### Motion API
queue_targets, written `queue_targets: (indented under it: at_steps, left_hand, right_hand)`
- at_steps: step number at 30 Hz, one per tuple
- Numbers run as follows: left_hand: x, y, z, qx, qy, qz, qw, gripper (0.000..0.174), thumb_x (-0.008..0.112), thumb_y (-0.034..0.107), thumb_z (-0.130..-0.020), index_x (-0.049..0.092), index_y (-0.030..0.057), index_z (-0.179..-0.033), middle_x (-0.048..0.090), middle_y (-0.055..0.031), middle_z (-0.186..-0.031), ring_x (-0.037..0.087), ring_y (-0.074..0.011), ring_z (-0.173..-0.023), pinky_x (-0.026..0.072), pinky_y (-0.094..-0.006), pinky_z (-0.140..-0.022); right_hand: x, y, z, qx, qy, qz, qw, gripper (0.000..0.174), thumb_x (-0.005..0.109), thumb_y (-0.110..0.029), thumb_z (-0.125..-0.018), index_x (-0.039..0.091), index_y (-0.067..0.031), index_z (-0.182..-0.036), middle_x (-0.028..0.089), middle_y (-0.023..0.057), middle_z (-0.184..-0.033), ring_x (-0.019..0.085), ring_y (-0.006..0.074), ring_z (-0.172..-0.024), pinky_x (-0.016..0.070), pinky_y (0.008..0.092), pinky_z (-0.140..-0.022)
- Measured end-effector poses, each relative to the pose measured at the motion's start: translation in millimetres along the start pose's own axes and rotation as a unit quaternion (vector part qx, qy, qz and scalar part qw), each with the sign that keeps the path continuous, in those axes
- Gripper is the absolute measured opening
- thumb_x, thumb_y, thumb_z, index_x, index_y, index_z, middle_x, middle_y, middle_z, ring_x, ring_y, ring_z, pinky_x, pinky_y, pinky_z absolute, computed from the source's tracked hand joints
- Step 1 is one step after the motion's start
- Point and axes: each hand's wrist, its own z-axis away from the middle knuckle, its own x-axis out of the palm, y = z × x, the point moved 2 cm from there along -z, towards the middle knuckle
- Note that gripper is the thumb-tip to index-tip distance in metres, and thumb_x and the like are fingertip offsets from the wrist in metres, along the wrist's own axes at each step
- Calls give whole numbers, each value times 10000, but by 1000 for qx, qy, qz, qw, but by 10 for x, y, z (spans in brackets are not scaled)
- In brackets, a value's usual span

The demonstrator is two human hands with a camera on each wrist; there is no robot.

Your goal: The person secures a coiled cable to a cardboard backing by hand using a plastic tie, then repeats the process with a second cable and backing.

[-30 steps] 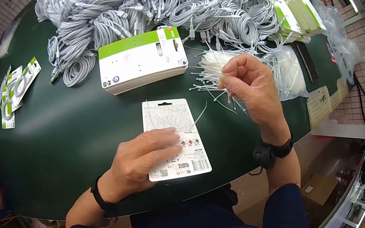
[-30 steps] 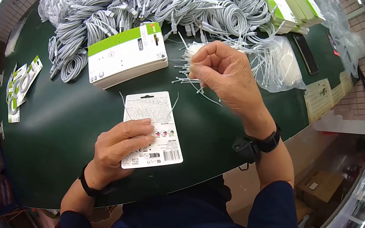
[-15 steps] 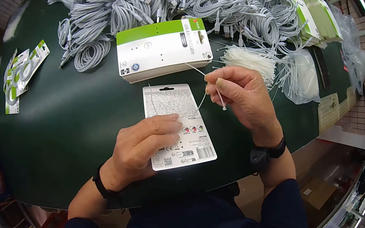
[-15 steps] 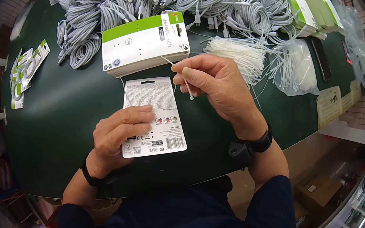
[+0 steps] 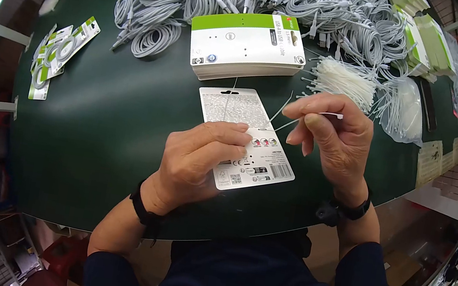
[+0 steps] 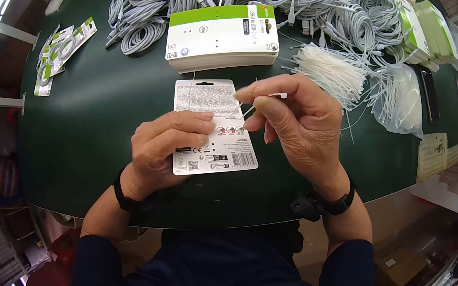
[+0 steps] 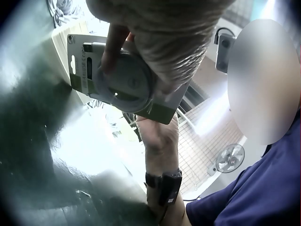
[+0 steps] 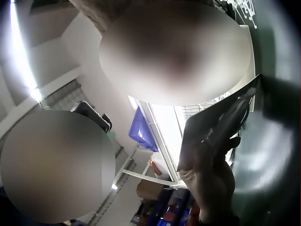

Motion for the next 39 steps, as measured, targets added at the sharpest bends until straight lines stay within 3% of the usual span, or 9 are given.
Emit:
queue_targets:
  at_steps: [2,3,9,13,17,25,29,33,39]
  left_hand:
    - [2,7,28,-12,-5,5,1000,339,959,74,-710,678,51,-897,794,-141,-1031,798,-316,-1019,658,-382,-851]
    - [4,15,37,-14,-4,-2,1000,340,960,74,-710,677,53,-896,795,-139,-1029,799,-314,-1016,659,-379,-844]
    - [10,41,30,-17,13,-26,999,341,963,75,-708,677,60,-892,795,-130,-1011,803,-303,-996,661,-366,-818]
    - [-4,25,37,-17,31,-39,999,331,960,83,-713,681,57,-890,793,-127,-996,804,-301,-988,660,-364,-815]
    - [0,21,54,-24,36,-45,998,313,954,85,-718,687,51,-879,791,-125,-981,805,-306,-978,660,-367,-807]
    - [10,2,59,-20,22,-39,999,311,951,80,-708,684,40,-862,787,-133,-968,805,-311,-958,656,-370,-797]
    - [11,11,49,-20,24,-38,999,315,952,79,-705,683,42,-865,787,-136,-971,805,-310,-955,655,-369,-797]
    - [10,8,56,-22,23,-33,999,322,955,77,-701,682,46,-870,787,-136,-976,805,-308,-954,655,-367,-797]
    - [7,9,45,-23,22,-34,999,334,962,83,-697,678,50,-869,786,-136,-975,805,-302,-952,656,-364,-790]
  right_hand:
    - [26,0,77,12,18,-10,1000,145,658,-113,-1076,689,12,-1142,732,69,-865,641,56,-639,508,182,-544]
    - [13,59,92,-21,10,2,1000,171,635,-137,-1094,672,14,-1165,734,61,-837,589,39,-596,488,185,-540]
    - [52,0,118,-37,10,127,991,171,620,-126,-1097,676,31,-1134,720,76,-860,554,39,-595,477,203,-545]
    - [33,4,59,-106,-20,72,991,168,630,-91,-1081,702,61,-1087,716,159,-1036,617,77,-672,514,225,-585]
    - [42,-22,97,-101,-35,-20,994,171,633,-77,-1074,710,73,-1103,712,194,-1015,683,117,-726,562,243,-621]
    - [140,16,123,-93,-59,-72,991,126,639,-41,-1060,666,81,-1054,718,233,-1035,730,157,-783,624,265,-645]
    - [146,32,137,-59,-71,-78,993,91,628,-2,-1056,638,83,-1026,720,240,-1048,727,157,-779,619,267,-641]
    - [186,19,133,-51,-85,-36,994,217,602,-155,-1100,676,40,-1158,663,183,-906,637,171,-677,522,283,-567]
    - [155,3,130,-30,-73,-111,991,153,634,-32,-1063,709,97,-1098,714,170,-994,708,125,-759,591,245,-632]
